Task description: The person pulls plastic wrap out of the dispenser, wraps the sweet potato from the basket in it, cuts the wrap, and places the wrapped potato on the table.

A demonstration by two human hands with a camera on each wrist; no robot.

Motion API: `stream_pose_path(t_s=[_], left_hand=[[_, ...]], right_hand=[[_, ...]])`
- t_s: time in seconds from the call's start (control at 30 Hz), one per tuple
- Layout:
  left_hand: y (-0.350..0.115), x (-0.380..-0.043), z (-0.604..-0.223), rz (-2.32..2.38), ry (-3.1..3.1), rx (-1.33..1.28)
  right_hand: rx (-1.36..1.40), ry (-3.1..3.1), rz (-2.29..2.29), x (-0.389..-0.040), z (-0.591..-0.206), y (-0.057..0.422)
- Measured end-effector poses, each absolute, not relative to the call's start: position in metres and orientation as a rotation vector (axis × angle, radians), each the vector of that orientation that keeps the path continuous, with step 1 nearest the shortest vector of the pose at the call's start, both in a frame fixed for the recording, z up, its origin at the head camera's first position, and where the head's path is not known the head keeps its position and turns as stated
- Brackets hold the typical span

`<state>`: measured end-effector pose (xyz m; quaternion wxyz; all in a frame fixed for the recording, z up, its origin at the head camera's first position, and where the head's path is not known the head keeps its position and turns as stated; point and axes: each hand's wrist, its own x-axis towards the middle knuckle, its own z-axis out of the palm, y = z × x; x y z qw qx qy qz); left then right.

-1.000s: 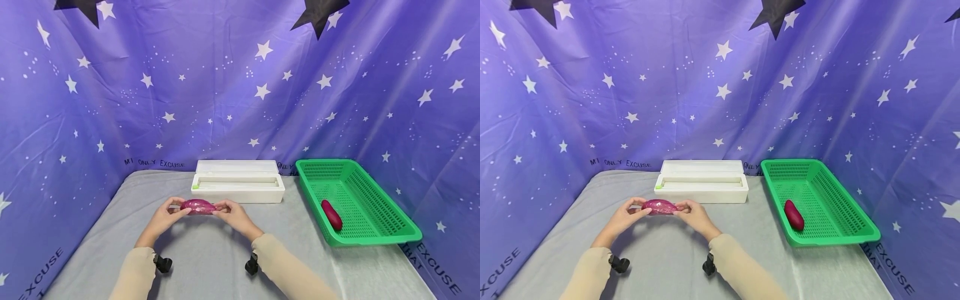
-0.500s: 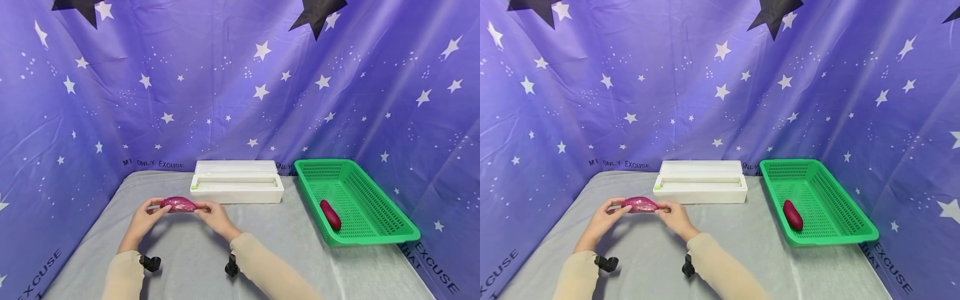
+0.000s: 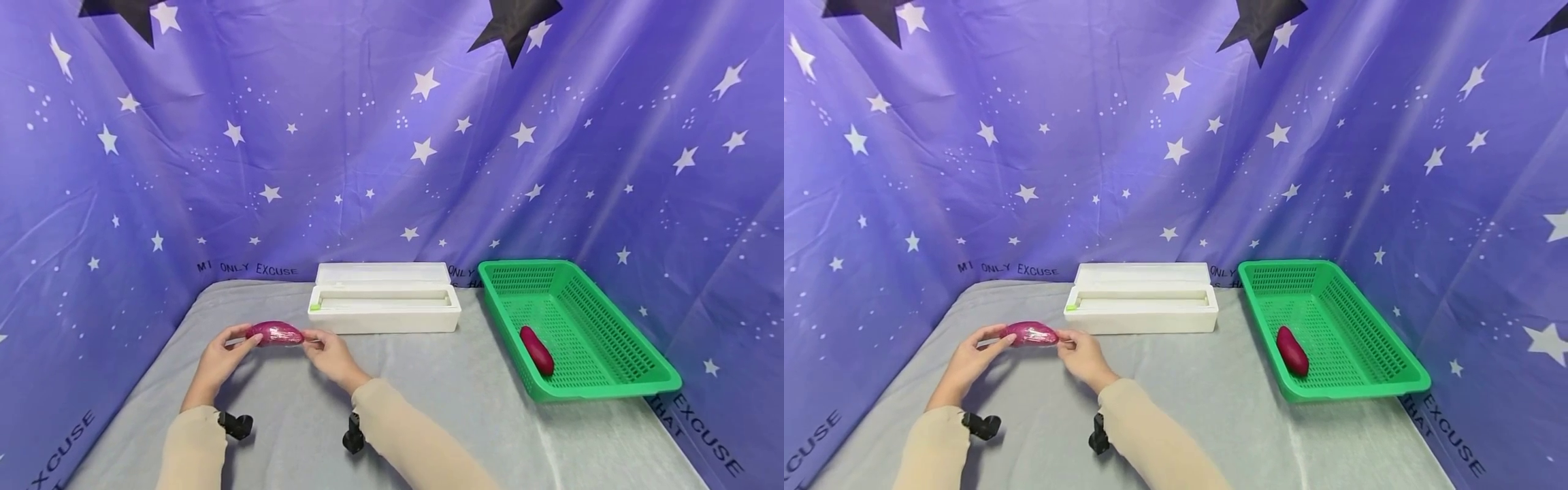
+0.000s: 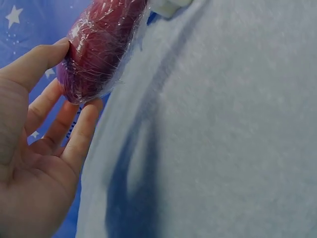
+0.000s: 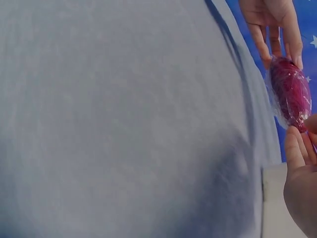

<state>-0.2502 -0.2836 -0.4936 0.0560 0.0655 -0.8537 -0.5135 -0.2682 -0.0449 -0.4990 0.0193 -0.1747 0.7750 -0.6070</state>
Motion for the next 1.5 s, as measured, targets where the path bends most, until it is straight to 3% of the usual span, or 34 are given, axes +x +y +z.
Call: stream_pose_path(t_s=[0.47, 0.83, 1.5], left_hand=[[-0.296, -0.257, -0.51, -1.566, -2.571, 0.261], [-0.29, -0.257, -0.519, -1.651, -2.514, 0.305], [-0.293, -0.255, -0.518, -1.732, -2.551, 0.28]], right_hand=[[-0.483, 2.307, -1.871, -0.263, -0.51, -0.062], [-0.637, 2.473, -1.455, -0.263, -0.512, -0.052], [-0.587, 2.401, -1.518, -0.265, -0.508, -0.047]])
